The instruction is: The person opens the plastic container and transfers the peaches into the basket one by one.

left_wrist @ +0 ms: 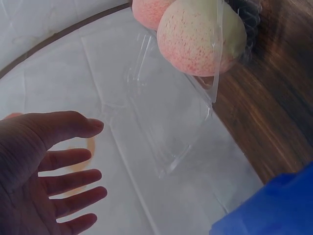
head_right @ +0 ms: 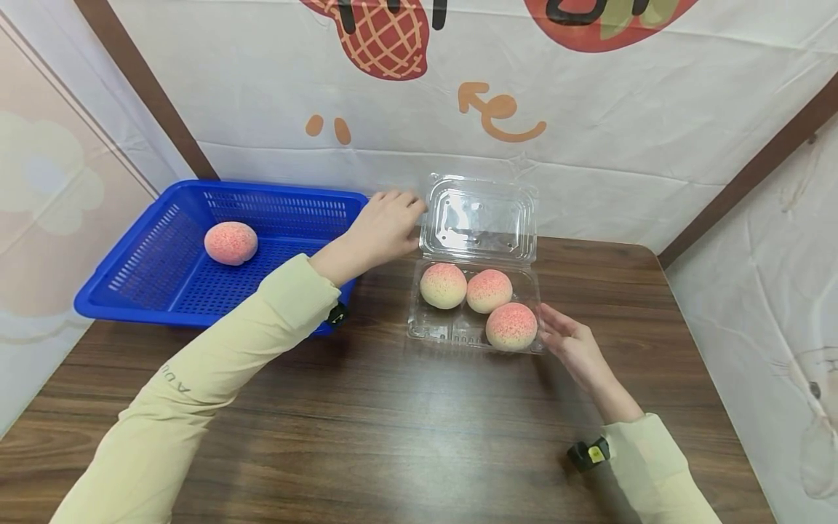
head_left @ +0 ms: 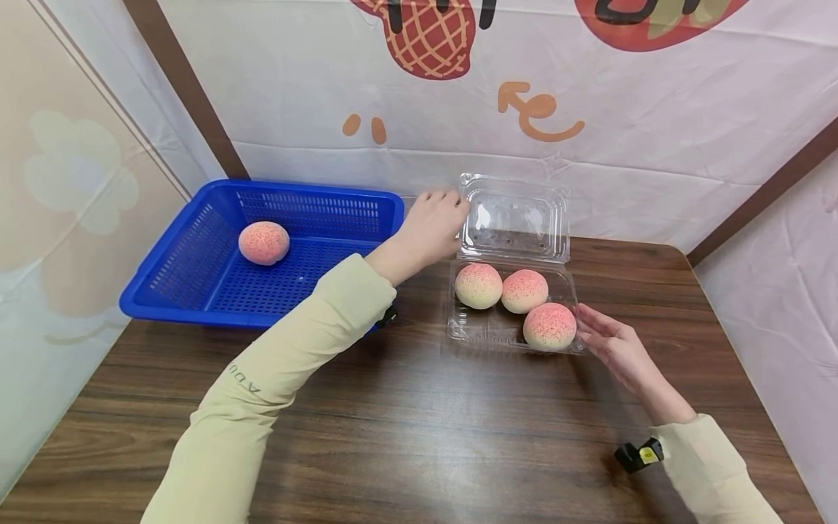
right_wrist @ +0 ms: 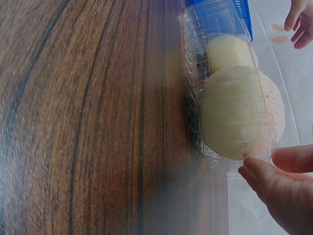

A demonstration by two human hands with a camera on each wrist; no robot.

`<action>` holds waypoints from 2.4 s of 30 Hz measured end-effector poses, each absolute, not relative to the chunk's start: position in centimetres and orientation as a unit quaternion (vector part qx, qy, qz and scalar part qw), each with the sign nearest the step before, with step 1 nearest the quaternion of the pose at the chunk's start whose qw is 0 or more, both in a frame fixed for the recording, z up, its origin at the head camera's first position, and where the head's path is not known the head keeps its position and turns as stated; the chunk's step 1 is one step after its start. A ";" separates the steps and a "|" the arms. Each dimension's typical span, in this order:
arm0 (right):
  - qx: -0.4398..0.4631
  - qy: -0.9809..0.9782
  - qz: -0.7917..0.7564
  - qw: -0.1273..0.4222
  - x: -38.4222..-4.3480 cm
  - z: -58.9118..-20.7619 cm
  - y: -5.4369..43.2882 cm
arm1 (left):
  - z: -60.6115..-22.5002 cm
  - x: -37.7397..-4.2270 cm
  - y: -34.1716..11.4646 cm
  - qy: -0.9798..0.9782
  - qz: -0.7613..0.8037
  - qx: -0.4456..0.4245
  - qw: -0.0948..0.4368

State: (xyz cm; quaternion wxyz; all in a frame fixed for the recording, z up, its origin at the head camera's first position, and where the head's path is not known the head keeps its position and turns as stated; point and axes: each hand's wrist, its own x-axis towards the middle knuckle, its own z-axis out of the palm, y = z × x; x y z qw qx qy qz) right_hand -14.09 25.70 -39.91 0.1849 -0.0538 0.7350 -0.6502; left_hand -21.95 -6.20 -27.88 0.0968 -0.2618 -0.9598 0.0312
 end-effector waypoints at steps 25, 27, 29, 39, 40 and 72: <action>-0.045 0.729 -0.656 0.190 -14.1 -39.7 25.7 | -29.4 -21.6 -4.5 -0.962 0.016 -0.268 0.055; -0.046 0.733 -0.651 0.191 -14.1 -39.7 25.8 | -29.5 -21.5 -4.3 -0.962 0.016 -0.267 0.047; -0.046 0.735 -0.649 0.191 -14.1 -39.7 25.8 | -29.6 -21.5 -4.2 -0.964 0.015 -0.264 0.038; -0.047 0.740 -0.643 0.190 -14.1 -39.7 25.8 | -30.2 -21.4 -3.4 -0.964 0.014 -0.264 0.030; -0.046 0.741 -0.642 0.190 -14.1 -39.7 25.8 | -30.3 -21.4 -3.3 -0.964 0.013 -0.265 0.028; -0.050 0.743 -0.640 0.188 -14.0 -39.7 25.8 | -33.1 -21.1 -1.9 -0.965 0.020 -0.262 0.010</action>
